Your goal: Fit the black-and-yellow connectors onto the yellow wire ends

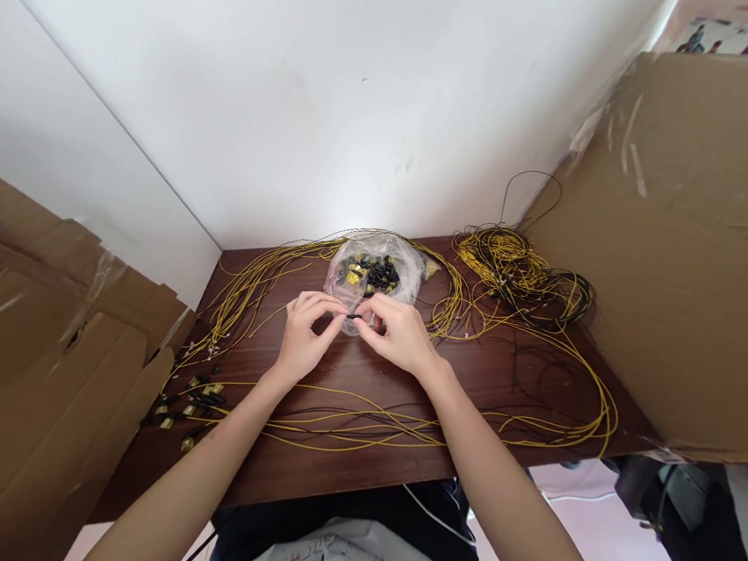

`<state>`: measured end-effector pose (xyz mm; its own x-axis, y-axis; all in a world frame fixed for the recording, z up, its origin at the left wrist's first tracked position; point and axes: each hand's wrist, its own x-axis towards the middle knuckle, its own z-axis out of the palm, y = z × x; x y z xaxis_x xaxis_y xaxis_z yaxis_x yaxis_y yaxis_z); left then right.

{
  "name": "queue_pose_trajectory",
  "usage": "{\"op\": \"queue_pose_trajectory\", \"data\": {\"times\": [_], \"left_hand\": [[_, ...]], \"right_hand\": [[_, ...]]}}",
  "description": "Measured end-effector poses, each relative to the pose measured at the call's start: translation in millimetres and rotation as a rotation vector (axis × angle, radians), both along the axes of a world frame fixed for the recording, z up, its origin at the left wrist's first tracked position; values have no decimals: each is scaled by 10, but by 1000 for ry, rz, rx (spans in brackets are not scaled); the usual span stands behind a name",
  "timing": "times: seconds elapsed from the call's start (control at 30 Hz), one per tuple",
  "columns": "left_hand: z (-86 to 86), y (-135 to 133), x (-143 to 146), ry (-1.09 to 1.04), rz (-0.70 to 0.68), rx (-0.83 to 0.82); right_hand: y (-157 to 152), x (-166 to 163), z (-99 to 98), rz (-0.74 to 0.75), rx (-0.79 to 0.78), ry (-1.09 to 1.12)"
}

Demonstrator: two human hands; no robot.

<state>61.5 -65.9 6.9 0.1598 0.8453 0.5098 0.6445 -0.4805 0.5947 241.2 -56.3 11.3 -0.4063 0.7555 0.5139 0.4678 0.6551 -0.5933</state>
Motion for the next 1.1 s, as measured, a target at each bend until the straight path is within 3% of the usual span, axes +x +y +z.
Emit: {"op": "queue_pose_trajectory", "data": {"times": [0.67,1.1], "left_hand": [[-38,21,-12,-35,-108,-1],[-41,25,-13,-66,-22,-37]], "right_hand": [[11,4,-4,-13,3,36],[16,42,-2,-64,2,45]]}}
